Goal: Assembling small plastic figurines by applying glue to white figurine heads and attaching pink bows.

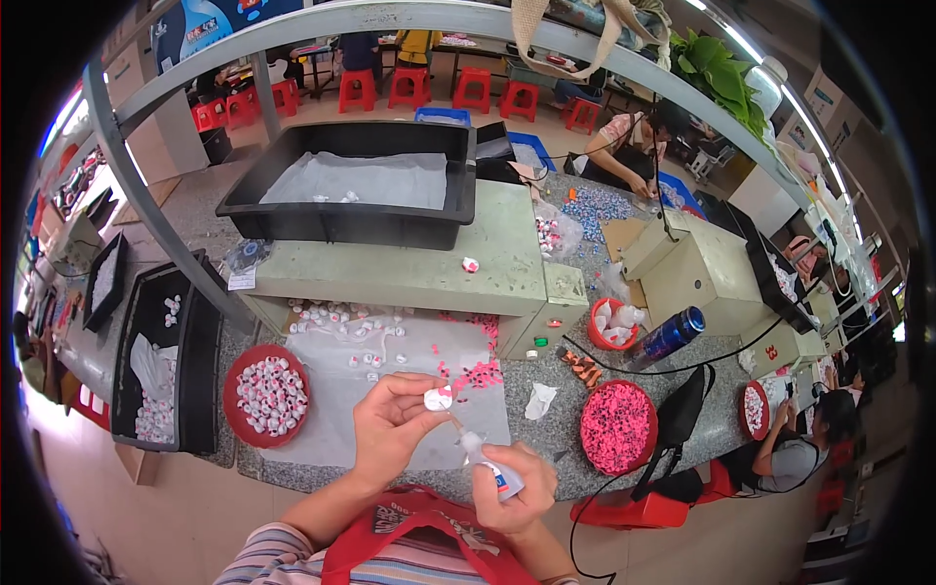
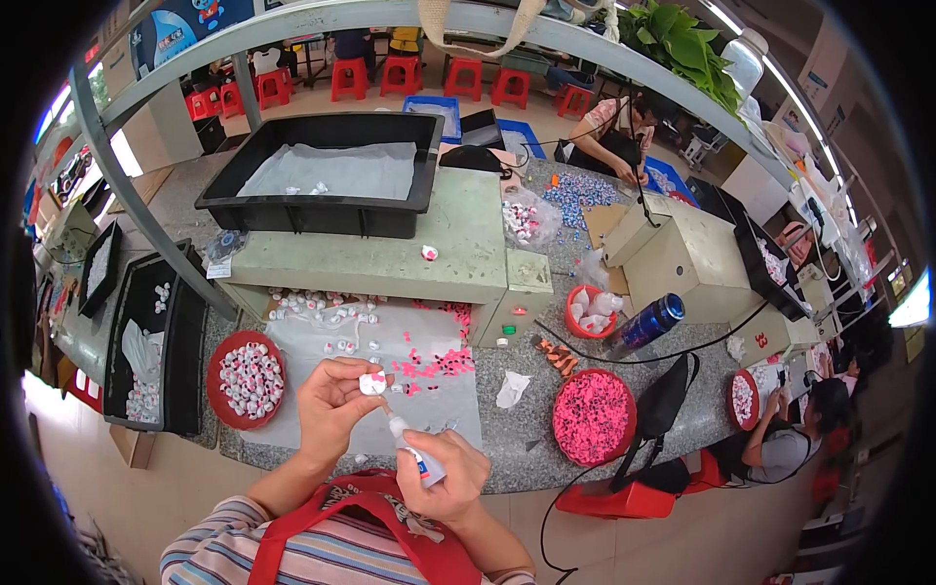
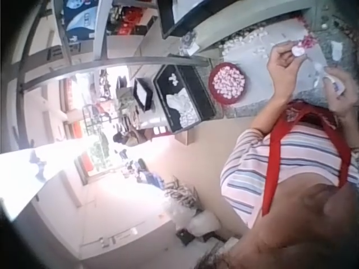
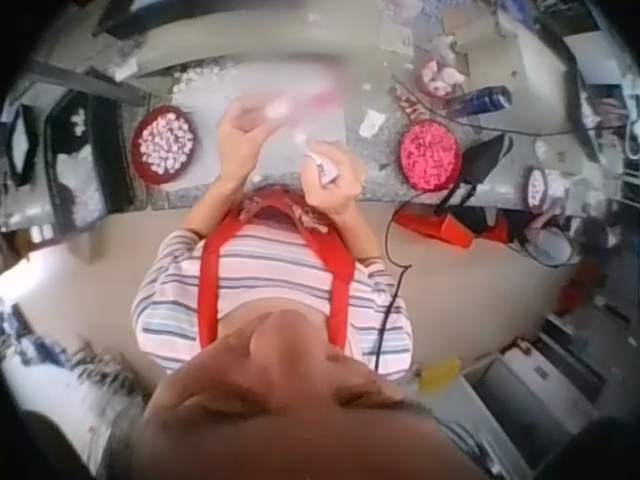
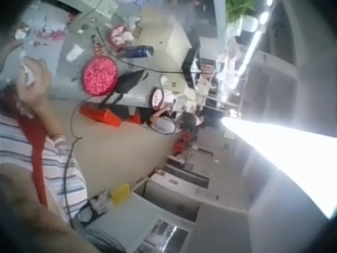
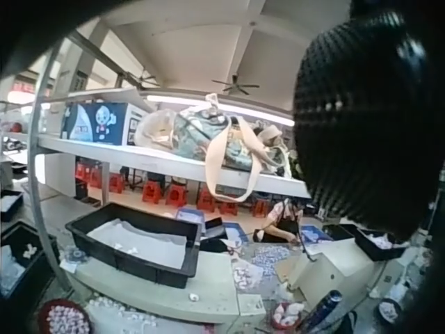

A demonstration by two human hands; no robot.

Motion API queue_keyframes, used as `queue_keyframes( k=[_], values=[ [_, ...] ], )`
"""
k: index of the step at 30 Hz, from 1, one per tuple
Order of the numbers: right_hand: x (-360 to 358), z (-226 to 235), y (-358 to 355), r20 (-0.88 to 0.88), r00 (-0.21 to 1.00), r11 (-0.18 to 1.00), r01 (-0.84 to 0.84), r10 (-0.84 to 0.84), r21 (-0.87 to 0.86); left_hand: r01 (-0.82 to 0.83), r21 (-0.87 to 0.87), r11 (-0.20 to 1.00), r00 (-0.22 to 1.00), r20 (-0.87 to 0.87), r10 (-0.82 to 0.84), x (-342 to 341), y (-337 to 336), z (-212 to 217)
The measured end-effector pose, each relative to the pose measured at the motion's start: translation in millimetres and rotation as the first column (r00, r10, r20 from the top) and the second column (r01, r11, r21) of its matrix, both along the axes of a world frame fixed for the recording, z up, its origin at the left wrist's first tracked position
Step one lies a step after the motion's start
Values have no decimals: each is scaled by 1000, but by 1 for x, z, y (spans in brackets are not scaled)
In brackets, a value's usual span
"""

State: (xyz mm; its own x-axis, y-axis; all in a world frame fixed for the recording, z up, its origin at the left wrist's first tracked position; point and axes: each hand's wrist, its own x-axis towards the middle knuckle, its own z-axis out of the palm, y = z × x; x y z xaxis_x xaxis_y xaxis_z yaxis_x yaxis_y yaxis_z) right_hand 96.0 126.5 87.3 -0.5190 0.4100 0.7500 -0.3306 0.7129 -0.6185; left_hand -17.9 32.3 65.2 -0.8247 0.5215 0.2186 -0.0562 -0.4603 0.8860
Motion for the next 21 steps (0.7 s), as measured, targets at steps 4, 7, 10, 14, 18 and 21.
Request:
queue_keyframes(
  k=[4,7,10,14,18,21],
  values=[
    [0,-2,2,8,1000,1000,3,-3,-19,88,0,996,992,96,-87,-4,-2,-1],
    [-1,-4,3,3,1000,999,-6,6,-41,114,15,993,982,151,-115,-5,-3,0],
    [0,-5,5,-6,1000,999,1,-1,-43,124,34,992,978,167,-128,-7,-2,0],
    [-2,0,4,-4,1000,1000,13,-13,-21,121,34,992,980,155,-125,-8,-3,-1],
    [0,0,2,-3,1000,1000,-13,13,-16,110,24,994,982,155,-112,-8,-4,-3],
    [1,-2,0,10,999,996,-38,39,-80,119,0,993,983,138,-117,-8,-5,-3]
  ],
)
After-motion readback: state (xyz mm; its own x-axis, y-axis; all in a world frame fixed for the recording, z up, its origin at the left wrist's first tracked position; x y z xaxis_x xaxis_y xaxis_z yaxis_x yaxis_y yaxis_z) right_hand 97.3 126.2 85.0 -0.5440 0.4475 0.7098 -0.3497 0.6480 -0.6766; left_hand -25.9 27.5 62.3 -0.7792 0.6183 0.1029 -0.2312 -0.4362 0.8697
